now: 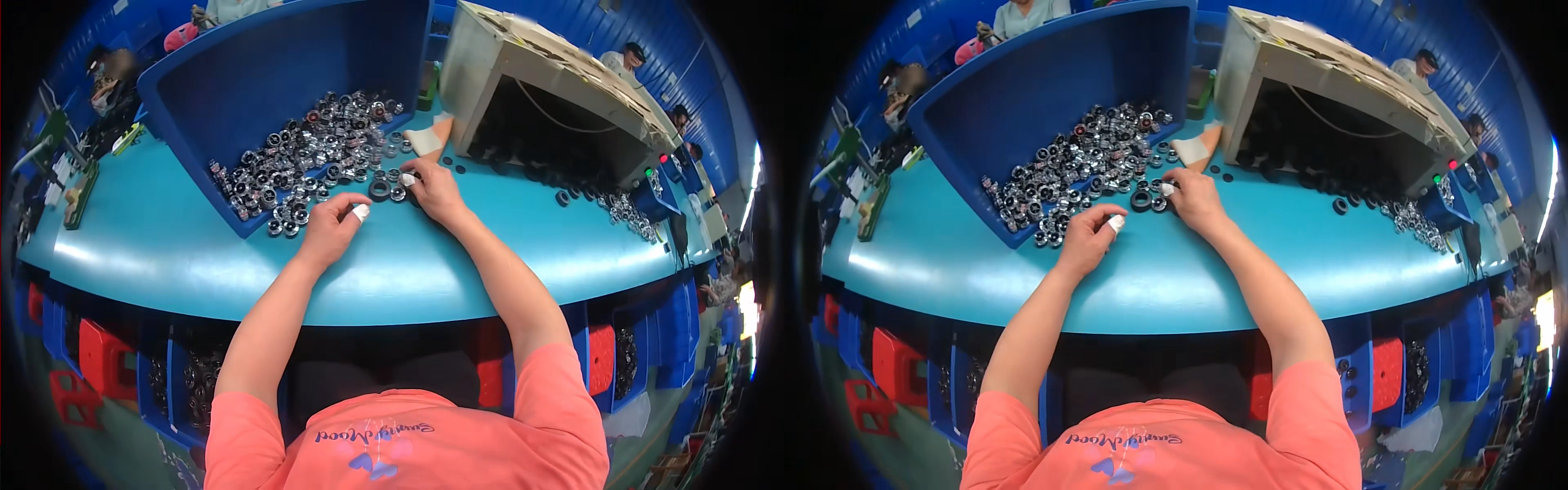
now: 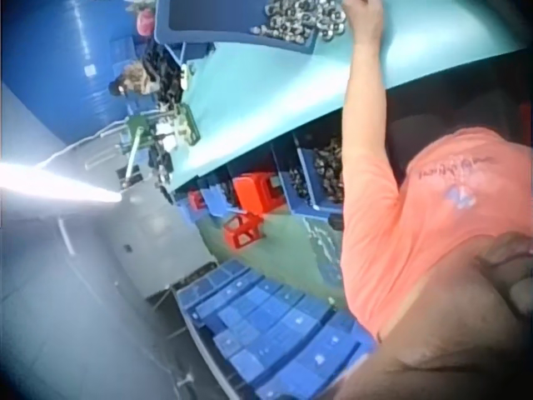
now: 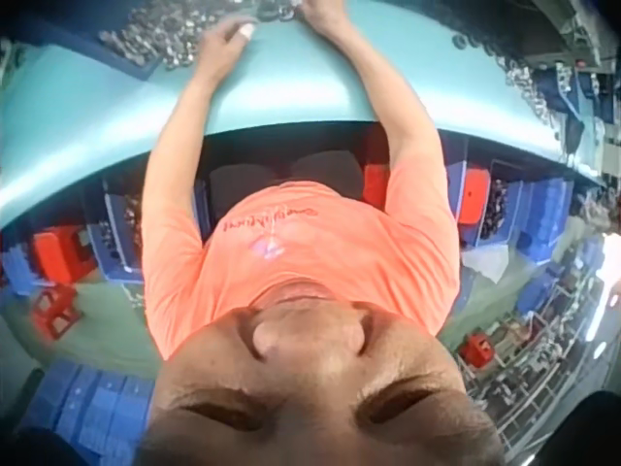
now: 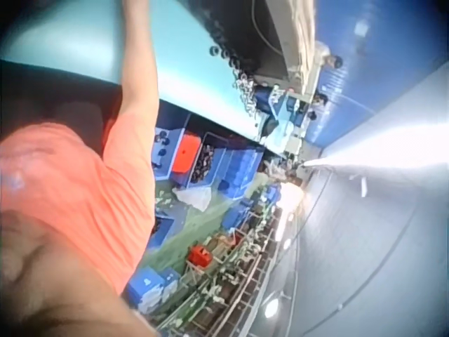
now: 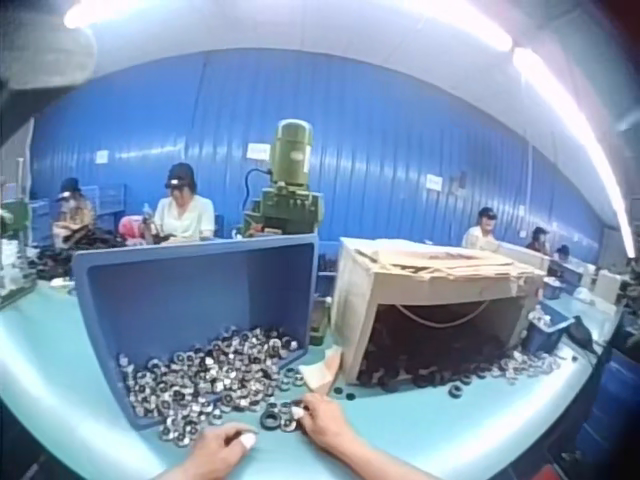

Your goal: Assembling small mechanical components at a factory assembly workbench.

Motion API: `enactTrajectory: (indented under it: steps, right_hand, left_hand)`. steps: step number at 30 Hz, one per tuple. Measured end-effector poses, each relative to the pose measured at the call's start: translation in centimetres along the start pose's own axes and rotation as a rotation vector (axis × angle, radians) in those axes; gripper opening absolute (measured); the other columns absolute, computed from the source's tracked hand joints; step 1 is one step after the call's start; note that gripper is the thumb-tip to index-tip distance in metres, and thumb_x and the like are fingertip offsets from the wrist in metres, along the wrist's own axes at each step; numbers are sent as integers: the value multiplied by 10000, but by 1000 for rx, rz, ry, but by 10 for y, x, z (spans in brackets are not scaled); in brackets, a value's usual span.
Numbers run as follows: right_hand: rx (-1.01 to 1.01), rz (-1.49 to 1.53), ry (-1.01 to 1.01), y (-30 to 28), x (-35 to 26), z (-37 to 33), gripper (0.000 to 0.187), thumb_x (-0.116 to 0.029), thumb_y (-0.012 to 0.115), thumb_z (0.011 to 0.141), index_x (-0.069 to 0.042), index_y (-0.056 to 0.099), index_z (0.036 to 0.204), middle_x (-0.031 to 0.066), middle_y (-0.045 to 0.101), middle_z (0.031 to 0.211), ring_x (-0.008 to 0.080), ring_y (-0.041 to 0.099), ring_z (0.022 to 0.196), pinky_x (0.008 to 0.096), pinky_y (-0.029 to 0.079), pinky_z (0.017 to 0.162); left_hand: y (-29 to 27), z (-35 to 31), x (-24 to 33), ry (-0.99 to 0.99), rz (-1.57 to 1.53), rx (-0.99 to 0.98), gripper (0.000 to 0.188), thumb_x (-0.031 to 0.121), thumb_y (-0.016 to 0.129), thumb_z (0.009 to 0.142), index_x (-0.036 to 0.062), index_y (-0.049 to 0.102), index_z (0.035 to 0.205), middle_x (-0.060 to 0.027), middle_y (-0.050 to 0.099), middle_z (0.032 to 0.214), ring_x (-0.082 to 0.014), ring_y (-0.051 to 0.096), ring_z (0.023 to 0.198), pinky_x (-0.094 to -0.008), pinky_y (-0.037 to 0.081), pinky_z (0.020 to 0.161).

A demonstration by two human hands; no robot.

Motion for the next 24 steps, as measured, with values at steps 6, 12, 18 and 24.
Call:
enactTrajectory:
  steps: [6, 12, 18, 24]
  right_hand:
    - [259, 168, 130, -19, -7, 11, 194, -201, 682, 910, -67, 711, 1046, 162, 703, 899, 321, 667, 841, 415, 519, 790]
    - [167, 361, 380, -30, 28, 15, 250, -191, 590, 926, -77, 729, 1100, 94, 712, 871, 216, 653, 783, 337, 504, 730]
    - [33, 725, 346, -35, -20, -1, 355, -176, 569, 965, -68, 678, 1285, 59, 712, 1072, 124, 637, 869, 284, 511, 786]
    - [-226, 832, 274, -31, -44, -14, 457, -146, 622, 950, -47, 604, 1396, 42, 685, 1033, 109, 641, 798, 272, 540, 759]
  left_hand:
    - [0, 3, 8, -63, -82, 56, 152, 84, 633, 964, 57, 716, 1088, 59, 587, 715, -34, 501, 637, -231, 386, 560]
    - [0, 5, 13, -136, -124, 33, 159, 87, 625, 963, 70, 720, 1089, 63, 569, 686, -25, 483, 615, -226, 368, 539]
    - [-3, 2, 7, -125, -117, 41, 165, 105, 664, 950, 86, 716, 1106, 62, 552, 688, -25, 472, 615, -220, 376, 549]
    - [6, -7, 20, 126, 106, 35, 437, 95, 747, 895, 100, 611, 1311, 45, 543, 841, -36, 475, 681, -208, 402, 603]
Point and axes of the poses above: each hand's wrist, its own z-axis towards the middle knuckle, its own y-axis out of the palm, x = y × z, the point moved 1 cm from there along z, towards the middle knuckle
